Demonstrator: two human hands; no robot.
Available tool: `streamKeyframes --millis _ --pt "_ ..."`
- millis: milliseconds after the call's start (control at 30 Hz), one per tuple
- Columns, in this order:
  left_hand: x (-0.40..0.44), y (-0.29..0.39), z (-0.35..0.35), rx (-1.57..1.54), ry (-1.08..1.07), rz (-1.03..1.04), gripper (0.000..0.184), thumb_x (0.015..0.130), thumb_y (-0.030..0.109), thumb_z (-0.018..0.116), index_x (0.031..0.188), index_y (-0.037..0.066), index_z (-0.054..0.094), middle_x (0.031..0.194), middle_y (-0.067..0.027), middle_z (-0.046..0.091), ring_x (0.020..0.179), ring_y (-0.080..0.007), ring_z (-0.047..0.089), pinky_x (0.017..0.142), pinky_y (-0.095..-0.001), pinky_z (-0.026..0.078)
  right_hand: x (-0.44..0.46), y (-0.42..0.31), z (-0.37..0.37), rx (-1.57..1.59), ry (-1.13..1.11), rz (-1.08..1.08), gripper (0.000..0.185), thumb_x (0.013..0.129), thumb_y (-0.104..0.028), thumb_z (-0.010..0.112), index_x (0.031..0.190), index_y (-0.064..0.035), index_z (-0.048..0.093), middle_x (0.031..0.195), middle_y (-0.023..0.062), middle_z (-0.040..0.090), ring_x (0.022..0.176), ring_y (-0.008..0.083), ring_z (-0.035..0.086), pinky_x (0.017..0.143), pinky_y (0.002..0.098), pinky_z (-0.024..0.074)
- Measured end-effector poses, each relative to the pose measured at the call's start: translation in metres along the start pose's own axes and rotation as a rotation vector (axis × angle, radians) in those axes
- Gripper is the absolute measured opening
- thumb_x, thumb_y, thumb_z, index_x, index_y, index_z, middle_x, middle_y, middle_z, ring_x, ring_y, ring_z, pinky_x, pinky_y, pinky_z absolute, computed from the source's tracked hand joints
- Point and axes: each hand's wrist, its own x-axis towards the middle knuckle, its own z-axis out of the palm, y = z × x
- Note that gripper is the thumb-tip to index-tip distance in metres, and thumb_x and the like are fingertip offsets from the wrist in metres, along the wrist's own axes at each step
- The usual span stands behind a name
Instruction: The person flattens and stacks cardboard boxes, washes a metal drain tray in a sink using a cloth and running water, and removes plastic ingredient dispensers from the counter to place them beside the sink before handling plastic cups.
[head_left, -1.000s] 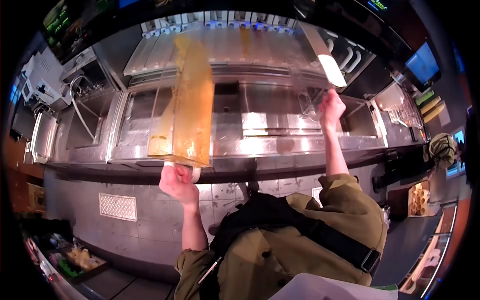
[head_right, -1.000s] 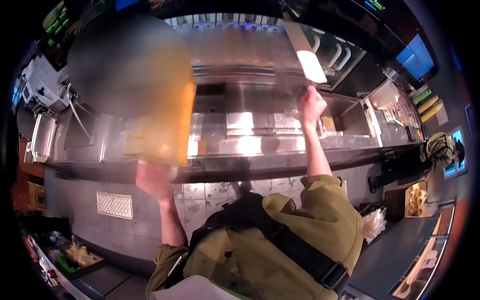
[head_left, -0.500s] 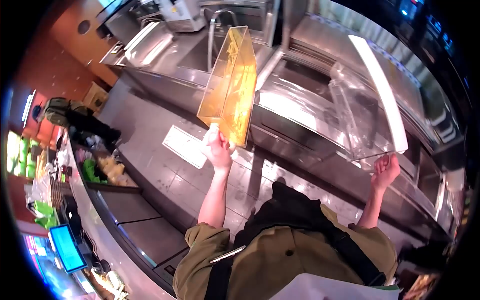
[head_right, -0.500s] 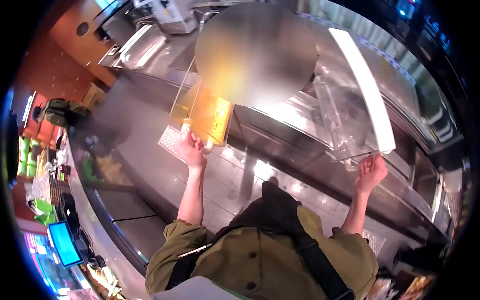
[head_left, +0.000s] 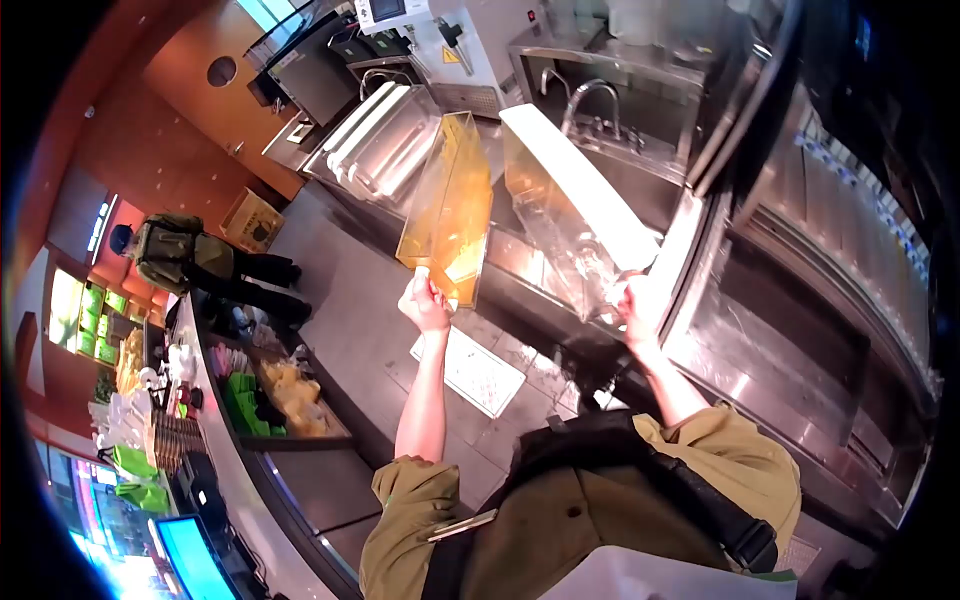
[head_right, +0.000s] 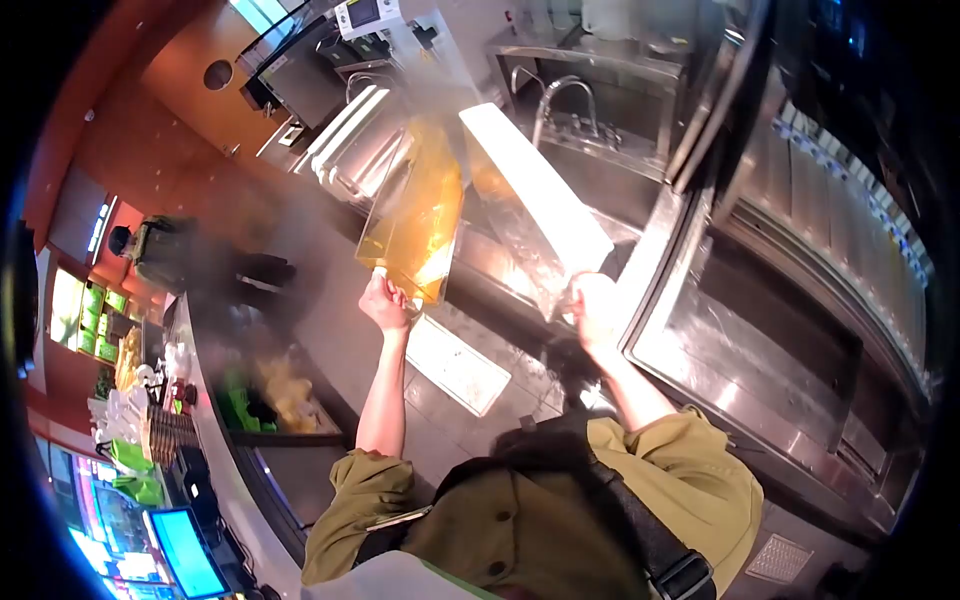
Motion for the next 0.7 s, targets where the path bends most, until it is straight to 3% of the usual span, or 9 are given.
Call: streamKeyframes --millis 33,67,100,167,267,467,633,667,700 --pt "0.026 -0.013 -0.004 0.003 -0.004 0.013 0.036 0.082 0.02 0.047 0.05 0.005 0.038 0.042 0.0024 0.035 0.035 -0.0044 0.031 0.034 -0.0195 0.022 0.014 -0.006 0.037 -0.061 0.027 -0.039 0.027 0.08 -0.015 0.047 0.056 -0.0039 0.043 0.047 -0.0003 0.04 0.039 0.0073 0.034 0.038 0.0221 0.0275" --pt "0.053 -0.026 -0.01 0.178 -0.057 0.125 0.036 0.082 0.02 0.046 0.05 0.005 0.038 0.042 0.0021 0.035 0.035 -0.0045 0.031 0.035 -0.0197 0.022 0.019 -0.016 0.068 0.168 -0.051 0.3 0.027 0.08 -0.014 0.048 0.056 -0.0039 0.043 0.047 -0.0002 0.04 0.039 0.0075 0.035 0.039 0.022 0.0282" --pt "0.077 -0.038 -0.013 0.115 -0.037 0.073 0.037 0.082 0.02 0.046 0.05 0.005 0.038 0.042 0.002 0.035 0.035 -0.0045 0.031 0.035 -0.0197 0.022 0.026 0.002 0.105 0.335 -0.011 0.205 0.028 0.08 -0.016 0.049 0.055 -0.004 0.044 0.047 -0.0003 0.04 0.04 0.0076 0.036 0.039 0.0215 0.0281" --pt "0.124 -0.063 -0.015 -0.013 -0.007 -0.029 0.037 0.082 0.021 0.046 0.05 0.005 0.038 0.042 0.0018 0.035 0.036 -0.0046 0.031 0.036 -0.0197 0.022 0.039 0.021 0.163 0.185 0.031 0.073 0.033 0.081 -0.02 0.05 0.054 -0.0039 0.043 0.046 -0.0008 0.04 0.04 0.0075 0.036 0.039 0.0217 0.0273" --pt "0.186 -0.103 -0.025 0.114 -0.08 0.037 0.038 0.081 0.022 0.044 0.049 0.005 0.037 0.042 0.0017 0.034 0.037 -0.0051 0.031 0.037 -0.0206 0.022 0.049 0.038 0.235 0.2 0.072 0.187 0.029 0.077 -0.02 0.053 0.057 0.0005 0.046 0.049 0.0056 0.042 0.047 0.0123 0.038 0.047 0.0279 0.0321" --pt "0.285 -0.15 -0.051 0.117 -0.258 -0.038 0.037 0.081 0.02 0.042 0.048 0.004 0.037 0.042 0.0016 0.034 0.039 -0.0064 0.033 0.038 -0.0219 0.024 0.063 0.068 0.358 0.049 0.171 0.215 0.029 0.077 -0.021 0.052 0.061 0.0027 0.049 0.049 0.0056 0.045 0.047 0.0128 0.041 0.046 0.0297 0.0322" --pt "0.338 -0.183 -0.06 0.118 -0.354 -0.108 0.042 0.079 0.026 0.037 0.044 0.004 0.033 0.037 -0.0003 0.033 0.035 -0.0081 0.032 0.036 -0.0219 0.024 0.049 0.086 0.437 0.09 0.095 0.263 0.027 0.079 -0.019 0.05 0.062 0.0016 0.051 0.05 0.008 0.05 0.048 0.0115 0.05 0.045 0.0266 0.0372" --pt "0.346 -0.188 -0.062 0.105 -0.369 -0.126 0.041 0.08 0.026 0.037 0.045 0.004 0.034 0.037 -0.0004 0.033 0.035 -0.0078 0.031 0.036 -0.0217 0.024 0.047 0.088 0.45 0.109 0.055 0.28 0.029 0.082 -0.02 0.044 0.061 -0.0017 0.048 0.053 0.0025 0.051 0.047 0.007 0.046 0.046 0.0201 0.0362" --pt "0.355 -0.192 -0.066 0.093 -0.381 -0.138 0.041 0.08 0.026 0.038 0.045 0.005 0.034 0.038 -0.0004 0.034 0.034 -0.0075 0.031 0.035 -0.0216 0.023 0.047 0.085 0.464 0.102 -0.005 0.281 0.028 0.083 -0.019 0.042 0.064 -0.0001 0.05 0.057 0.0044 0.055 0.051 0.0075 0.047 0.049 0.02 0.0379"
